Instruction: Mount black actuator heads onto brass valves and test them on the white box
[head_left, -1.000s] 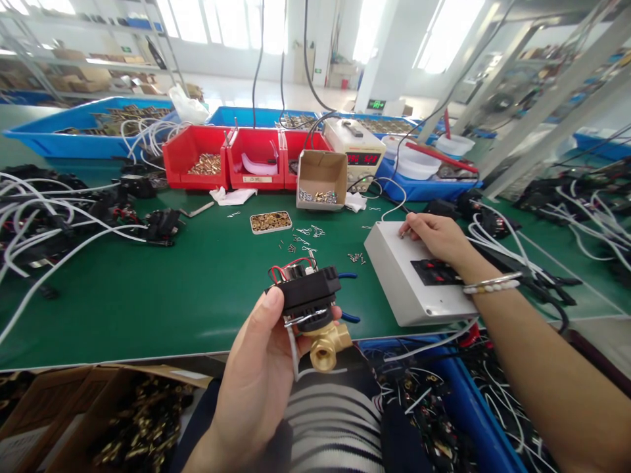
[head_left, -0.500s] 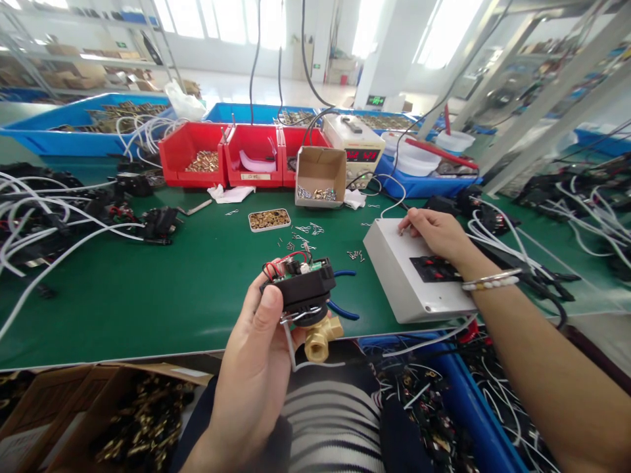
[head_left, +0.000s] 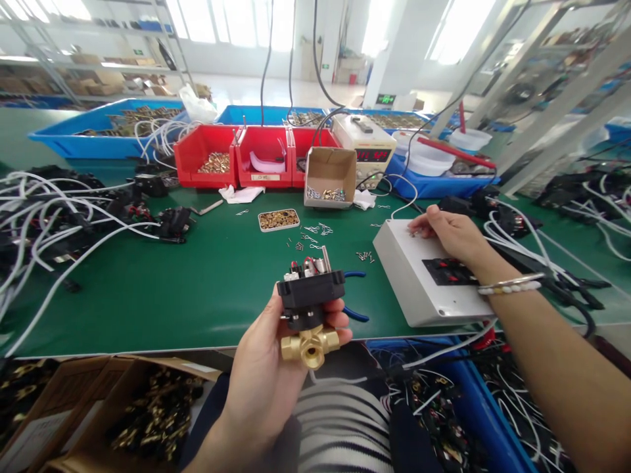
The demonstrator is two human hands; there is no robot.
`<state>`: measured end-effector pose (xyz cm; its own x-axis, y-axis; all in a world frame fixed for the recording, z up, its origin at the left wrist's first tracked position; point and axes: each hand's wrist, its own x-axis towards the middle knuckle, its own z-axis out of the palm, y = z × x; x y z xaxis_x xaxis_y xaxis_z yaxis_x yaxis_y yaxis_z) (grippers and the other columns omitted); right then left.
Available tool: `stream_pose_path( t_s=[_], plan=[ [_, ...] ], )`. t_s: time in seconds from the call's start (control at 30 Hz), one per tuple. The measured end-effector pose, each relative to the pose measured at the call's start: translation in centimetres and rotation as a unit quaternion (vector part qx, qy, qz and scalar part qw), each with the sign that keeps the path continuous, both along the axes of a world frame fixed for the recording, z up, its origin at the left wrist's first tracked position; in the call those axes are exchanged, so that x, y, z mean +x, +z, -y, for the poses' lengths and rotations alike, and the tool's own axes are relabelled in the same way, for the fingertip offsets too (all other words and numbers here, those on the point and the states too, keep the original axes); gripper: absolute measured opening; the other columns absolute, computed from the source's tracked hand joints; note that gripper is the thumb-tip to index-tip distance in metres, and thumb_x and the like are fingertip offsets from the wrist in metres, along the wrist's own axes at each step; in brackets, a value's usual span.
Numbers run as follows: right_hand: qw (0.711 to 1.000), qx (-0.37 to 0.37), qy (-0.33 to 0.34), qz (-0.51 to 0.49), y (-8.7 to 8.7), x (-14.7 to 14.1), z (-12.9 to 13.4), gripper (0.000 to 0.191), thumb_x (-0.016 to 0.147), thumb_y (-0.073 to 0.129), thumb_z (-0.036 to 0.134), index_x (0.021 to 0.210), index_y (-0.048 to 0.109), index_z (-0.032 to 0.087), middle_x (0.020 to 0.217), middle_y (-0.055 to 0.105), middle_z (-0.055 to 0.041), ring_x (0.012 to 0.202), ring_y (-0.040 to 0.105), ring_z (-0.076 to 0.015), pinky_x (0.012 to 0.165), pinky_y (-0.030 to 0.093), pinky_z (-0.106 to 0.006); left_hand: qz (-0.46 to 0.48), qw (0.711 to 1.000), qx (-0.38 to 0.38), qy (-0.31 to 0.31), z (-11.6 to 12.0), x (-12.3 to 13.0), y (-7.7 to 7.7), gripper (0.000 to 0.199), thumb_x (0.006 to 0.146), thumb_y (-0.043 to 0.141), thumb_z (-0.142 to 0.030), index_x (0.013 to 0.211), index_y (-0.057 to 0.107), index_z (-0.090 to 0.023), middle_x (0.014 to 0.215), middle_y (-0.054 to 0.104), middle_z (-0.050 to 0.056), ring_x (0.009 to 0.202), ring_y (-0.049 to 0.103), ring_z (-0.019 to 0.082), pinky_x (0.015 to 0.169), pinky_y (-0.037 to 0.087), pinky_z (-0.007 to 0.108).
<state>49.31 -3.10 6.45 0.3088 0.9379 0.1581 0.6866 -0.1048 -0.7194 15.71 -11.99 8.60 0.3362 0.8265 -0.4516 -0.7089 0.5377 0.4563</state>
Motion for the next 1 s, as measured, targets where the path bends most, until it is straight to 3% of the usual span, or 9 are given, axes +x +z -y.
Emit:
stream_pose_path(
  t_s=[0.13, 0.33, 0.63, 0.87, 1.0],
  plan=[
    [1.0, 0.007, 0.002, 0.005, -0.03, 0.0, -0.14, 0.091, 0.065, 0.038, 0.102, 0.072, 0.068, 0.016, 0.077, 0.068, -0.0114, 0.066, 0.051, -0.0155, 0.071, 0.045, -0.031, 0.006, 1.0, 0.02, -0.008, 0.03, 0.03, -0.03, 0.06, 0.107, 0.029, -0.031, 0.085, 0.08, -0.009, 0.079, 0.08, 0.015, 0.068, 0.077, 0.02, 0.064, 0.067, 0.032],
    [1.0, 0.007, 0.005, 0.006, 0.05, -0.09, -0.16, 0.095, 0.056, 0.038, 0.106, 0.07, 0.067, 0.017, 0.076, 0.067, -0.0105, 0.064, 0.05, -0.0158, 0.07, 0.045, -0.032, -0.003, 0.994, 0.112, 0.017, 0.52, -0.02, -0.83, 0.039, 0.104, 0.045, -0.032, 0.109, 0.077, -0.011, 0.108, 0.079, 0.017, 0.095, 0.076, 0.022, 0.086, 0.065, 0.035],
    [1.0, 0.003, 0.012, 0.022, 0.21, -0.15, -0.1, 0.092, 0.057, 0.04, 0.104, 0.073, 0.067, 0.017, 0.077, 0.068, -0.0106, 0.066, 0.054, -0.0171, 0.074, 0.049, -0.035, 0.017, 0.991, 0.122, 0.047, 0.33, -0.11, -0.66, 0.045, 0.106, 0.038, -0.035, 0.108, 0.077, -0.011, 0.104, 0.078, 0.018, 0.077, 0.073, 0.015, 0.071, 0.064, 0.026],
    [0.999, -0.008, 0.017, 0.04, 0.31, -0.24, -0.06, 0.073, 0.061, 0.059, 0.088, 0.08, 0.067, 0.018, 0.078, 0.069, -0.0091, 0.068, 0.057, -0.018, 0.078, 0.051, -0.038, 0.005, 0.99, 0.127, 0.067, 0.46, -0.03, -0.77, 0.042, 0.103, 0.043, -0.036, 0.092, 0.076, -0.012, 0.075, 0.069, 0.007, 0.063, 0.066, 0.014, 0.062, 0.062, 0.027],
    [0.999, -0.01, 0.009, 0.041, 0.43, -0.48, -0.06, 0.072, 0.061, 0.056, 0.087, 0.078, 0.067, 0.019, 0.077, 0.069, -0.0097, 0.067, 0.057, -0.0189, 0.08, 0.052, -0.041, 0.0, 0.987, 0.139, 0.079, 0.41, 0.23, -0.63, 0.038, 0.103, 0.042, -0.032, 0.092, 0.073, -0.012, 0.079, 0.068, 0.007, 0.062, 0.062, 0.012, 0.058, 0.058, 0.025]
  ],
)
